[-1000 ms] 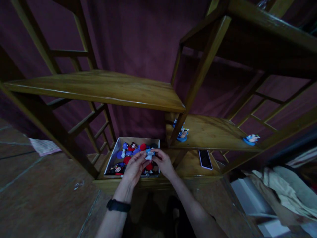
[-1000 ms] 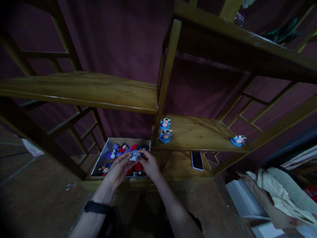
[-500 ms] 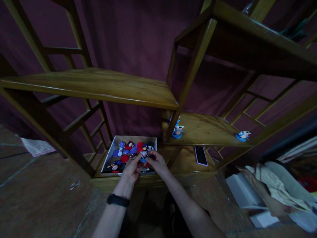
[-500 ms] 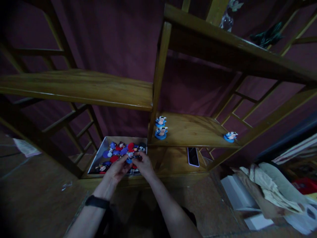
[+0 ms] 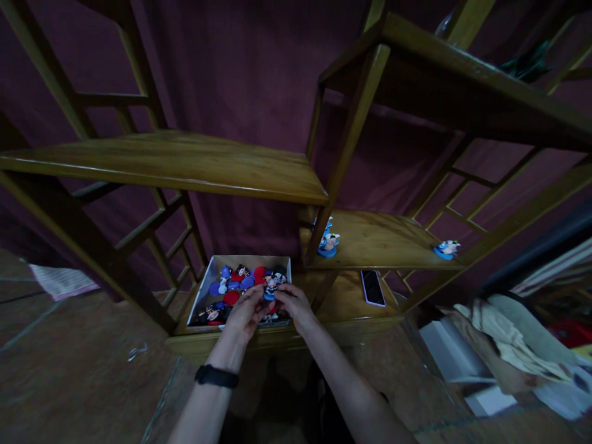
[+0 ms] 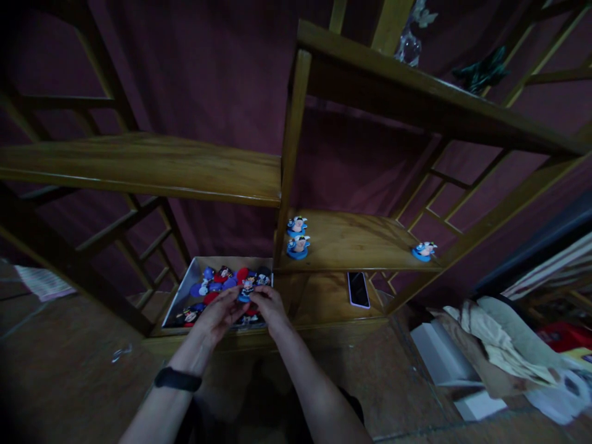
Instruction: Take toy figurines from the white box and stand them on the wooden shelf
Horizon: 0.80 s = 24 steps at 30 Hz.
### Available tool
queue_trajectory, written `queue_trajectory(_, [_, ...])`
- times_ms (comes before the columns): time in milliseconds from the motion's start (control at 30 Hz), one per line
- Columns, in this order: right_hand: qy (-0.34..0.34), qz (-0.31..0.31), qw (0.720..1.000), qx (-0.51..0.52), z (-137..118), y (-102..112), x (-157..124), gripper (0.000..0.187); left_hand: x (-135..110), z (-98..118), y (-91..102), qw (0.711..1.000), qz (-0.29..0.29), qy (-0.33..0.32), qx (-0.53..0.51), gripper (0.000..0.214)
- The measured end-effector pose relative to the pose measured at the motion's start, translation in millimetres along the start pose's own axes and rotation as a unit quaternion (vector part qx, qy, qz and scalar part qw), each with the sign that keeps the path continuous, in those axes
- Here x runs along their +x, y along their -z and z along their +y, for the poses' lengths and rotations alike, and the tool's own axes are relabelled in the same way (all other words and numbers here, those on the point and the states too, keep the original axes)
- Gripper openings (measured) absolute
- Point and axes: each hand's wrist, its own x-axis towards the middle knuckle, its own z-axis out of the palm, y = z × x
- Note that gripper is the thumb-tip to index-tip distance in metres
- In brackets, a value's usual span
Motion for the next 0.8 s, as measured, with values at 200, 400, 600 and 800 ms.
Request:
queue_trajectory(200, [0.000, -0.008, 0.998, 0.070, 3.6, -1.3, 6.0, 0.027, -2.8, 2.1, 1.9, 0.997, -0.031, -0.044, 0.058, 0.025])
queue_trajectory(400, [0.006, -0.025, 0.997, 0.070, 6.0, -6.3, 11.6, 0.028, 0.3, 5.8, 7.1, 0.987, -0.030, -0.100, 0.125, 0.044])
queue_trajectory(600, [-0.007, -0.024, 0.997, 0.076, -0.9, -5.0, 10.3, 0.027, 4.0, 3.9, 8.9, 0.987, -0.030, -0.096, 0.126, 0.043])
queue_trajectory(800, [-0.008, -0.005, 0.996, 0.090, 1.3, 1.0, 8.1, 0.024, 3.2, -8.2, 2.8, 0.992, -0.022, -0.088, 0.093, 0.033])
